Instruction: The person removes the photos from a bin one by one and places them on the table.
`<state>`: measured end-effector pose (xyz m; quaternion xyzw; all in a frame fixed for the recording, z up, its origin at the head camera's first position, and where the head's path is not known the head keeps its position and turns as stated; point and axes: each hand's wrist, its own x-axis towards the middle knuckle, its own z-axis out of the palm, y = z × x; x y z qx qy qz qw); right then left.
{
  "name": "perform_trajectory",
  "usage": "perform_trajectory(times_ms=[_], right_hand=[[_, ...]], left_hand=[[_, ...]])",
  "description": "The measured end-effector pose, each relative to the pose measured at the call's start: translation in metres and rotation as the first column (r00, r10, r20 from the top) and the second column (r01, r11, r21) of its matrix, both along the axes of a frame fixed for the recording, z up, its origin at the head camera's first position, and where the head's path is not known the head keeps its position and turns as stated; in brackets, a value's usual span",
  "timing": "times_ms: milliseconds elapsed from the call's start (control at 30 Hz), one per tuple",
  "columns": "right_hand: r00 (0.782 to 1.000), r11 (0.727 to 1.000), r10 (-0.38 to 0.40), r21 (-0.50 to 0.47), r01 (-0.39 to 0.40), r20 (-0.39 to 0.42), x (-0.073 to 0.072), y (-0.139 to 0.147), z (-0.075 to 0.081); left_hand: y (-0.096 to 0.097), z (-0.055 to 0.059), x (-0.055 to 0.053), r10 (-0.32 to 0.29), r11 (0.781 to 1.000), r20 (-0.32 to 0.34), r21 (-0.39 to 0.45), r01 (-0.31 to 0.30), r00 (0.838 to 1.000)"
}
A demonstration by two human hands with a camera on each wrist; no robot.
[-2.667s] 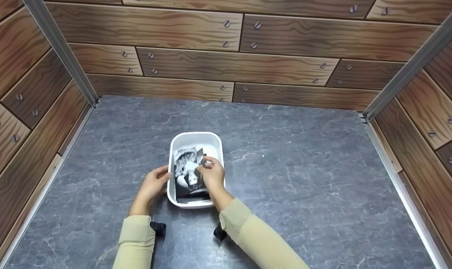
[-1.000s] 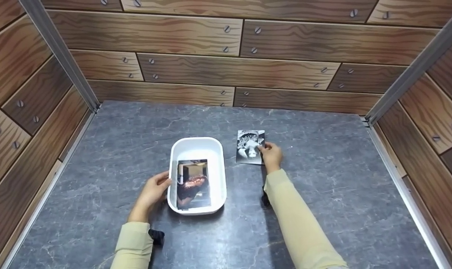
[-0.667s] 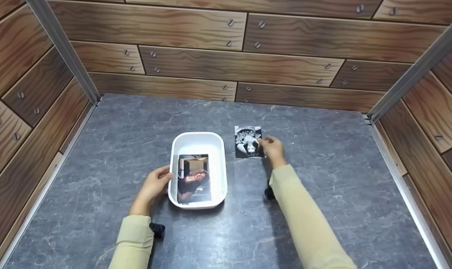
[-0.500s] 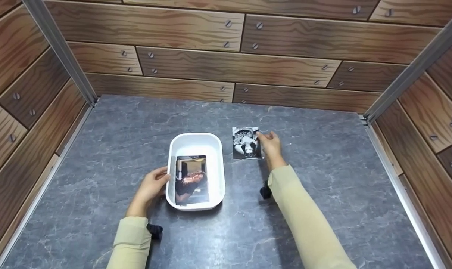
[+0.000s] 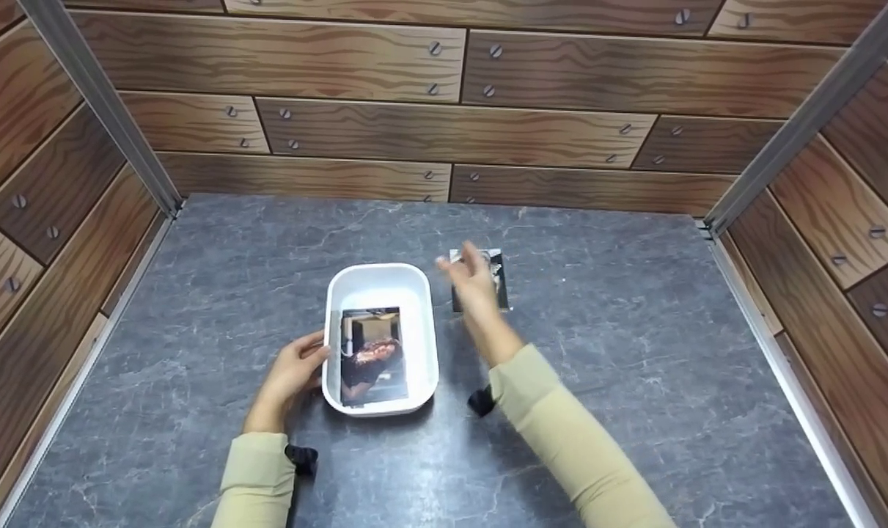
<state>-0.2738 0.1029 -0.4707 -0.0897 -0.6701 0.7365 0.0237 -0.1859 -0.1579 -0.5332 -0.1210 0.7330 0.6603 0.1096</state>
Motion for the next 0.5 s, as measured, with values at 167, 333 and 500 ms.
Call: perform_trajectory(times_ms=[167, 333, 500], right_hand=[[0.988, 0.989, 0.142, 0.044, -0.145, 0.059, 0.023, -0.022, -0.010], [0.955, 0.958, 0.284, 0.012, -0.286, 0.084, 0.038, -0.039, -0.021], [0.946, 0.952, 0.288, 0.062, -0.300, 0.148, 0.050, -0.054, -0.037]], left_hand=[[0.002, 0.001, -0.001, -0.012, 1.000, 0.009, -0.006, 0.012, 1.000], [0.002, 0.000, 0.000, -0.023, 1.000, 0.003, -0.017, 0.023, 1.000], [0.000, 0.001, 0.002, -0.028, 0.999, 0.006, -0.029, 0.028, 1.000]])
